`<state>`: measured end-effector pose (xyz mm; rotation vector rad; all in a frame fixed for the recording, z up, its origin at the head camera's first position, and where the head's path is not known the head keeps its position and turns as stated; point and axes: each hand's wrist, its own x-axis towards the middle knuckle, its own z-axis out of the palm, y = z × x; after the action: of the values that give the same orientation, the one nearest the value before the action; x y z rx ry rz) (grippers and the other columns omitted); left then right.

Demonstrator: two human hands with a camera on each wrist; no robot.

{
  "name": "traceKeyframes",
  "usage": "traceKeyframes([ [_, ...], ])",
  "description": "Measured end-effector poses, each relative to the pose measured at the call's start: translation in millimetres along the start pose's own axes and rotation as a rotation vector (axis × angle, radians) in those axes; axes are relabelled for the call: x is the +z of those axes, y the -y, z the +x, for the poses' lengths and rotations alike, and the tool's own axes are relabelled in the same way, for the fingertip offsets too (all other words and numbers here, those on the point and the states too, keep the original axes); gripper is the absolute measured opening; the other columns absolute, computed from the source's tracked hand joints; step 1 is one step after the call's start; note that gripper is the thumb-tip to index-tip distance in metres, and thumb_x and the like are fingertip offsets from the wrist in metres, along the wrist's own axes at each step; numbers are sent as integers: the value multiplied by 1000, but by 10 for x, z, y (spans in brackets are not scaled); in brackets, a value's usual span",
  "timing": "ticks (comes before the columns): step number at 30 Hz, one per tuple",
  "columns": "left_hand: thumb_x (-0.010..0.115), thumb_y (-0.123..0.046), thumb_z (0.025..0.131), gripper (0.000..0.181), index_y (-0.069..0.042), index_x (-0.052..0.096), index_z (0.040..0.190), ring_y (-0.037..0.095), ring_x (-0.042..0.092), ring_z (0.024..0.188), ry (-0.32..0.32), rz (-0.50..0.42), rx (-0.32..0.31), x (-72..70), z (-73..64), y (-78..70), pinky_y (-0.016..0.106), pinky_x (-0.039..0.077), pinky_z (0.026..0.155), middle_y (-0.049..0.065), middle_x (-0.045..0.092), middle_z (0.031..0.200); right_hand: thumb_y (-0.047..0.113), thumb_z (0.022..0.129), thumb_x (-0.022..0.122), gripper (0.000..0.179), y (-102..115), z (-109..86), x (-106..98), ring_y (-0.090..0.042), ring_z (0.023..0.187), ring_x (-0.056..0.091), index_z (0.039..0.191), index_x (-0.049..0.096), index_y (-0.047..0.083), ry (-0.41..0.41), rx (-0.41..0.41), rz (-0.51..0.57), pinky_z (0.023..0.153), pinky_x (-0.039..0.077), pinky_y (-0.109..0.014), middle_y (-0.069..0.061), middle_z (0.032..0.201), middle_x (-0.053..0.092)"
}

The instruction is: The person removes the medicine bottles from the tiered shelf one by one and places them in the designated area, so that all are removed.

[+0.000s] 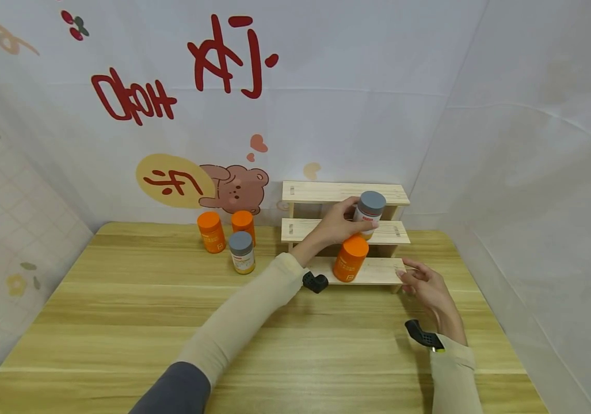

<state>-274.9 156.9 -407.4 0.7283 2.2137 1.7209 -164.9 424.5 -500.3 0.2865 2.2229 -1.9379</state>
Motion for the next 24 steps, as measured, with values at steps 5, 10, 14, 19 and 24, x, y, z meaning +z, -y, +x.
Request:
traceKeyframes([
  [5,77,-39,93,60,-26,53,146,9,64,102,-12,11,26,18,-4,5,26,55,86,-3,67,118,28,98,71,71,-10,-5,-12,-6,89,60,156,35,8,0,-1,21,78,57,-22,12,105,64],
  [10,76,-40,93,61,-25,52,148,11,64,106,-24,17,47,27,-16,5,26,56,88,-1,66,126,27,99,70,71,2,2,-4,-6,87,60,157,34,7,-4,-1,5,76,57,-22,12,104,64],
  [14,77,-41,93,64,-26,51,150,11,63,110,-39,21,34,12,-46,-2,29,56,91,0,64,131,28,99,70,72,23,7,4,-6,87,60,158,33,6,-5,4,-2,75,56,-22,12,103,63],
  [19,77,-42,92,65,-26,51,149,11,63,107,-48,4,39,-25,-85,19,28,56,88,1,65,127,25,99,70,74,29,3,5,-6,86,59,158,31,4,-3,7,13,74,54,-22,13,101,64],
  [24,76,-41,93,63,-25,51,149,11,63,106,-55,-14,55,-89,-136,44,27,56,86,2,65,125,25,99,70,76,19,16,0,-6,88,60,159,29,4,3,8,24,76,56,-22,12,103,64],
])
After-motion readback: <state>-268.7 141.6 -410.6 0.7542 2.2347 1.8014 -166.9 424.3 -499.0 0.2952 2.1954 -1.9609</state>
